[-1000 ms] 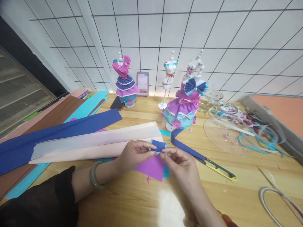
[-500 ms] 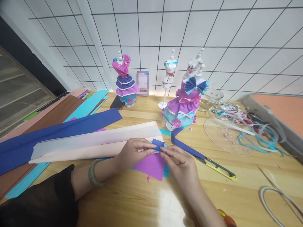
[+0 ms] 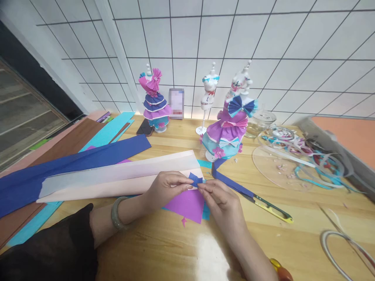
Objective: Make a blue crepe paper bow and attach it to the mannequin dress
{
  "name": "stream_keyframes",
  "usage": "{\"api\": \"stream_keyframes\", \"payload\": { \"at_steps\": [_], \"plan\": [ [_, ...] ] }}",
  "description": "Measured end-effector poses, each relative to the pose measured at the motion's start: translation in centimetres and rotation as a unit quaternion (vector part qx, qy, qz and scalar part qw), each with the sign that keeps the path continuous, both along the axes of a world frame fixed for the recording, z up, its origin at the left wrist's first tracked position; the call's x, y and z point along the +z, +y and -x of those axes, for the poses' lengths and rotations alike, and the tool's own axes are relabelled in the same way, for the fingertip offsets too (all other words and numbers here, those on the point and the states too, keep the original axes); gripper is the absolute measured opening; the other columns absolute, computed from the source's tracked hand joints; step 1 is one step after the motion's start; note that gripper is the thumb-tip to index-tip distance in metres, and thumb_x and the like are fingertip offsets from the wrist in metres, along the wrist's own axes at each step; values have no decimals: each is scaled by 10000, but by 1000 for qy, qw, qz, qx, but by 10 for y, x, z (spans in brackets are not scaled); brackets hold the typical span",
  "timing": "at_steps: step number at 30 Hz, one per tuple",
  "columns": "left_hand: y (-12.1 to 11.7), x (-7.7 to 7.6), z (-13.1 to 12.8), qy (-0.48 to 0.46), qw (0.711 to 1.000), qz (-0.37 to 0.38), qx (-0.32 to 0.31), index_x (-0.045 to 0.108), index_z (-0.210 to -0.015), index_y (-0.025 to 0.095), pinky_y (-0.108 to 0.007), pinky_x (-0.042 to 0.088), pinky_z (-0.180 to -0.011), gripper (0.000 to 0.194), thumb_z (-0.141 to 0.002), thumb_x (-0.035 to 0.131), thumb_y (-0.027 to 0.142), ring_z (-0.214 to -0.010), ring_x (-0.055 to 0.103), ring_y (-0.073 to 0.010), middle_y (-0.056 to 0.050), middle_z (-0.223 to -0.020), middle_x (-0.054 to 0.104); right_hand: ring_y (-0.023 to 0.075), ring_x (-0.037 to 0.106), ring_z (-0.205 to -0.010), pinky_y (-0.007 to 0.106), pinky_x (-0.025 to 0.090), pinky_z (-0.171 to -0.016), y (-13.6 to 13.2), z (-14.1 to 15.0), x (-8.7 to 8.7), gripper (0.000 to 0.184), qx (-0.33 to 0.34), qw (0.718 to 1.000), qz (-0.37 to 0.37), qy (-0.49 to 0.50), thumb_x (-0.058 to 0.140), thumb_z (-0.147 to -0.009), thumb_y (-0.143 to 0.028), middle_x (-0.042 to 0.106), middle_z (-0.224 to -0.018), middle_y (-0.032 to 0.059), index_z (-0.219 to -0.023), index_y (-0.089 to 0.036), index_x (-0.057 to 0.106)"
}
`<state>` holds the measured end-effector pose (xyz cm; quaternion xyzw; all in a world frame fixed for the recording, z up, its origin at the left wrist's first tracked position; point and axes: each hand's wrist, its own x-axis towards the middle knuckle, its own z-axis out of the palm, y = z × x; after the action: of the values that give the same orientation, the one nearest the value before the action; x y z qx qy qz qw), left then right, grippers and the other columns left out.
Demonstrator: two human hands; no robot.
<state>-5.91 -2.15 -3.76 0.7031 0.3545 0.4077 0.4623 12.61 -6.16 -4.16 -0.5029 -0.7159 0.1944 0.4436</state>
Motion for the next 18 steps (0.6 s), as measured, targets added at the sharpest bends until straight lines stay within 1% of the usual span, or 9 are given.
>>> {"api": "stream_keyframes", "payload": {
  "at_steps": [4,6,8,10,13,16,18],
  "plan": [
    [0,-3,-1,-40,997,59,-1,695,-843,115,-231,510,-713,159,-733,629,210,-769,643,-151,-88,-851,687,185,645,-818,285,522,-697,0,0,-3,133,-10,1000,-4,-4,574,-797,-225,692,-859,52,-854,-224,695],
    [-1,-4,-1,-61,994,94,-7,688,-830,106,-238,512,-725,158,-727,635,213,-777,644,-156,-92,-848,684,183,649,-804,289,525,-706,0,1,-5,125,-19,1000,11,2,584,-790,-241,697,-866,50,-844,-225,696],
    [-1,-4,-2,-72,991,114,-10,683,-825,104,-242,513,-728,157,-725,637,216,-781,643,-157,-91,-841,682,182,651,-787,292,529,-697,0,2,-7,126,-29,999,37,17,592,-785,-264,699,-870,48,-843,-224,696],
    [-2,-3,-2,-69,992,104,-8,683,-826,109,-240,513,-721,156,-730,631,220,-777,642,-153,-86,-839,681,183,655,-761,290,534,-665,-1,2,-9,145,-34,997,65,31,592,-784,-289,701,-870,48,-862,-223,694],
    [-2,-1,-1,-30,999,44,0,692,-814,127,-222,505,-681,138,-743,612,215,-750,634,-139,-74,-818,684,184,662,-739,287,541,-632,-1,2,-8,188,-36,995,90,37,593,-783,-306,710,-868,48,-918,-222,693],
    [-2,2,0,0,1000,-1,9,700,-794,133,-206,494,-641,125,-746,604,198,-718,626,-128,-69,-783,687,195,667,-795,293,546,-676,-2,2,-5,181,-39,996,78,34,614,-766,-289,718,-886,50,-906,-219,705],
    [-2,3,0,-5,1000,4,12,701,-794,133,-207,500,-645,124,-740,609,197,-723,632,-131,-71,-789,691,198,668,-805,295,547,-690,-1,2,-3,155,-42,997,59,33,622,-757,-273,721,-876,52,-869,-216,715]
  ]
}}
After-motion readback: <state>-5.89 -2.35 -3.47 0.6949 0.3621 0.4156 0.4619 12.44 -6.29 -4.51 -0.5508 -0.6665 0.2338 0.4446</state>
